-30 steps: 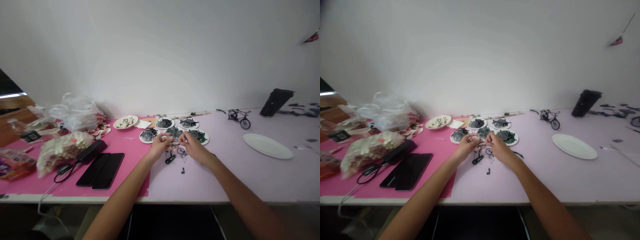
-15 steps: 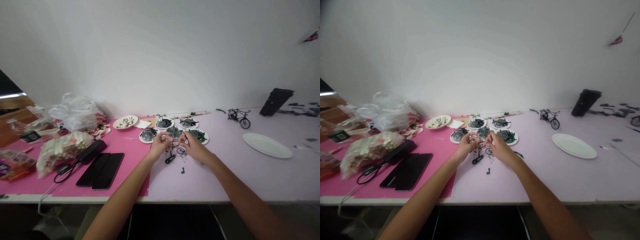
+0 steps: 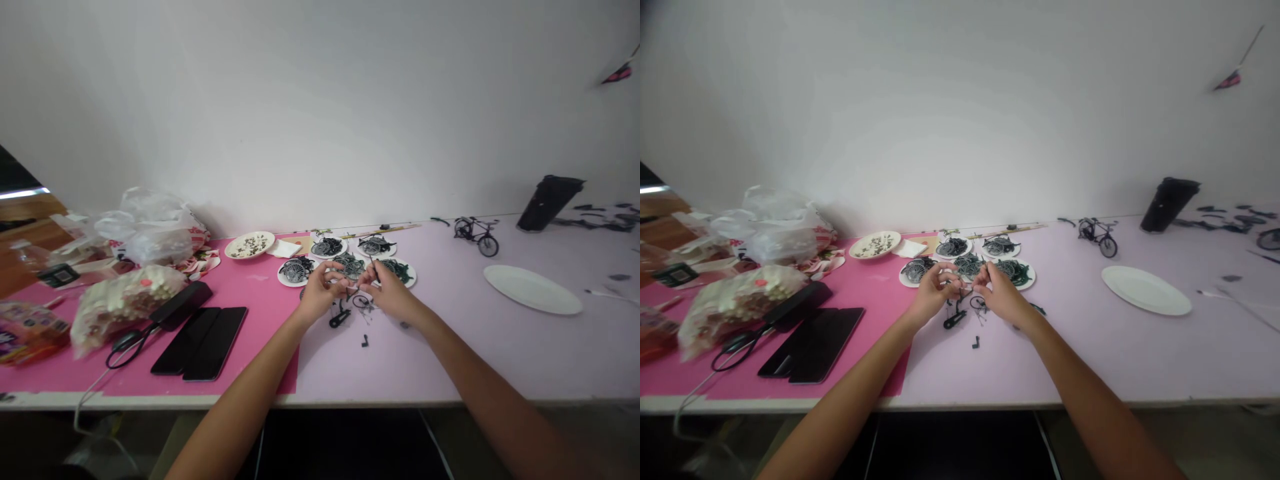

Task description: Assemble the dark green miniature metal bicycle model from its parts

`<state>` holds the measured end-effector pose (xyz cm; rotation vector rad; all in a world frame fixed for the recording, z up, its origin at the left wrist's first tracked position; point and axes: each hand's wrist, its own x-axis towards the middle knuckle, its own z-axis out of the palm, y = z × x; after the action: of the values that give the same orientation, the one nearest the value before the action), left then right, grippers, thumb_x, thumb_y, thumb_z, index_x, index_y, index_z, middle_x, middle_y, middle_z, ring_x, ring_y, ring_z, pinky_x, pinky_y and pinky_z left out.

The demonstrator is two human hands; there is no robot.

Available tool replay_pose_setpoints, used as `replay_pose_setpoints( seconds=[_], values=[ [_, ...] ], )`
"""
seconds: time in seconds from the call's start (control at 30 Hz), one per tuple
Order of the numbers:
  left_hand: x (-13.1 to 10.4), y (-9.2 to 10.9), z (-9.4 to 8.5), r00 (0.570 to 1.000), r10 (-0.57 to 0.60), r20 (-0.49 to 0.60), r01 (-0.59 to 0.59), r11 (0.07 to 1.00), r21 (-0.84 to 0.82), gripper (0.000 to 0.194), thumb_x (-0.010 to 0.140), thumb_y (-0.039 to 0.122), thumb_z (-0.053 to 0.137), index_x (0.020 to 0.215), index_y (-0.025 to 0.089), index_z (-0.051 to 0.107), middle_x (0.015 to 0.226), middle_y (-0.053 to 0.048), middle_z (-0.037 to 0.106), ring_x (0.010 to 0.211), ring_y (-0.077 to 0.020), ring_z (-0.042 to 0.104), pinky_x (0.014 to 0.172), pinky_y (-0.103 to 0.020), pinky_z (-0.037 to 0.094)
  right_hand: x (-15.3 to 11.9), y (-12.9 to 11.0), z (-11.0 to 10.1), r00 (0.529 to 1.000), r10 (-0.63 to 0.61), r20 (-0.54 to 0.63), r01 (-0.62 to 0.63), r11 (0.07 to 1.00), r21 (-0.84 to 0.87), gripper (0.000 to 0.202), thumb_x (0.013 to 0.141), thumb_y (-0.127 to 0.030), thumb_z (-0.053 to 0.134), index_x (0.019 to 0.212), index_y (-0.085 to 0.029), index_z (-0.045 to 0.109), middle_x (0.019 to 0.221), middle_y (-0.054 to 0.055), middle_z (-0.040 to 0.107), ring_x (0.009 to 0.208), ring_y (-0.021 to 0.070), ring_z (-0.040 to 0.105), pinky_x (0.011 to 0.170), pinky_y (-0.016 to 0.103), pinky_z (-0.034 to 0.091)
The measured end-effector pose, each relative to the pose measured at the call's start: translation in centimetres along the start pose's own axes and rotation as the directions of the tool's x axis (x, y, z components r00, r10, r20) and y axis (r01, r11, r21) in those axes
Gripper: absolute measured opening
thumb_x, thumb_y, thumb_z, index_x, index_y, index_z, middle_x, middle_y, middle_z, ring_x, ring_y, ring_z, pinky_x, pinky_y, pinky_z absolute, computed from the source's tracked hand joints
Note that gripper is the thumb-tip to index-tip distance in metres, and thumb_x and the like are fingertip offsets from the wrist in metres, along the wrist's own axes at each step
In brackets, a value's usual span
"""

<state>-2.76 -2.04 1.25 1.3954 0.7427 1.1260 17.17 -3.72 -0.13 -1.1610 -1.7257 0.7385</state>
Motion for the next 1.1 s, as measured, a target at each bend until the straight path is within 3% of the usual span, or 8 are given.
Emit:
replay_pose_setpoints(
  seconds=[0.17, 0.4, 0.57, 0.7, 0.9, 1.0, 1.1],
  values=[
    [-0.1, 0.3, 0.0, 0.999, -0.013, 0.052, 0.014, 1.0, -0.019, 0.055, 0.071, 0.041, 0.092, 0.11, 0.018, 0.059, 0.078, -0.003, 0.074, 0.081, -0.021, 0.076, 0.073, -0.031, 0.061, 0.1, 0.1, 0.0, 1.0, -0.019, -0.013, 0.019, 0.998, 0.066, 0.029, 0.085, -0.022, 0.056, 0.087, -0.028, 0.028, 0.09, 0.0, 0.063, 0.083, 0.022, 0.062, 0.073, 0.034, 0.045],
    [0.4, -0.3, -0.3, 0.996, -0.082, 0.02, 0.082, 0.997, -0.007, 0.055, 0.074, 0.059, 0.086, 0.102, 0.015, 0.068, 0.083, -0.006, 0.076, 0.068, -0.0175, 0.075, 0.066, -0.029, 0.061, 0.2, -0.5, 0.1, 0.988, -0.116, -0.105, 0.125, 0.989, 0.082, 0.031, 0.082, -0.017, 0.056, 0.085, -0.028, 0.027, 0.087, 0.001, 0.063, 0.085, 0.0221, 0.062, 0.076, 0.035, 0.047],
    [0.4, -1.1, -0.2, 0.978, -0.132, 0.158, 0.125, 0.991, 0.057, 0.052, 0.069, 0.044, 0.094, 0.105, 0.011, 0.076, 0.084, -0.01, 0.079, 0.077, -0.021, 0.077, 0.066, -0.025, 0.056, -0.1, -1.1, 0.2, 0.979, -0.175, -0.104, 0.176, 0.984, -0.003, 0.03, 0.081, -0.014, 0.054, 0.082, -0.028, 0.027, 0.085, 0.001, 0.066, 0.082, 0.0226, 0.063, 0.076, 0.036, 0.046],
    [0.3, -1.3, -0.1, 0.971, -0.147, 0.189, 0.142, 0.989, 0.041, 0.054, 0.066, 0.038, 0.095, 0.108, 0.01, 0.077, 0.08, -0.011, 0.079, 0.074, -0.0207, 0.076, 0.069, -0.028, 0.057, -0.1, -1.0, 0.4, 0.981, -0.184, -0.068, 0.181, 0.982, -0.05, 0.027, 0.082, -0.014, 0.053, 0.082, -0.027, 0.029, 0.085, 0.001, 0.066, 0.082, 0.023, 0.063, 0.074, 0.035, 0.045],
    [0.5, -1.5, -0.4, 0.983, -0.087, 0.162, 0.081, 0.996, 0.047, 0.055, 0.064, 0.044, 0.096, 0.104, 0.011, 0.08, 0.078, -0.008, 0.078, 0.073, -0.0182, 0.073, 0.072, -0.028, 0.057, 0.0, -0.7, 0.5, 0.98, -0.171, -0.103, 0.156, 0.978, -0.136, 0.029, 0.087, -0.024, 0.059, 0.081, -0.027, 0.031, 0.093, 0.003, 0.065, 0.083, 0.0226, 0.06, 0.072, 0.034, 0.043],
    [0.7, -1.8, -0.5, 0.992, -0.057, 0.117, 0.049, 0.997, 0.063, 0.056, 0.064, 0.049, 0.095, 0.103, 0.011, 0.08, 0.079, -0.008, 0.078, 0.073, -0.0182, 0.073, 0.071, -0.028, 0.056, -0.1, -1.0, 0.4, 0.975, -0.158, -0.158, 0.125, 0.971, -0.204, 0.033, 0.093, -0.036, 0.061, 0.08, -0.026, 0.032, 0.083, 0.0, 0.055, 0.071, 0.0192, 0.049, 0.064, 0.031, 0.038],
    [0.8, -2.0, -0.5, 0.997, -0.03, 0.076, 0.025, 0.998, 0.065, 0.056, 0.065, 0.051, 0.094, 0.101, 0.011, 0.079, 0.08, -0.009, 0.078, 0.075, -0.0195, 0.075, 0.071, -0.028, 0.057, -0.4, -1.5, 0.3, 0.979, -0.132, -0.157, 0.095, 0.97, -0.223, 0.033, 0.103, -0.048, 0.047, 0.082, -0.026, 0.035, 0.075, -0.001, 0.046, 0.066, 0.0191, 0.044, 0.061, 0.032, 0.036]
  ],
)
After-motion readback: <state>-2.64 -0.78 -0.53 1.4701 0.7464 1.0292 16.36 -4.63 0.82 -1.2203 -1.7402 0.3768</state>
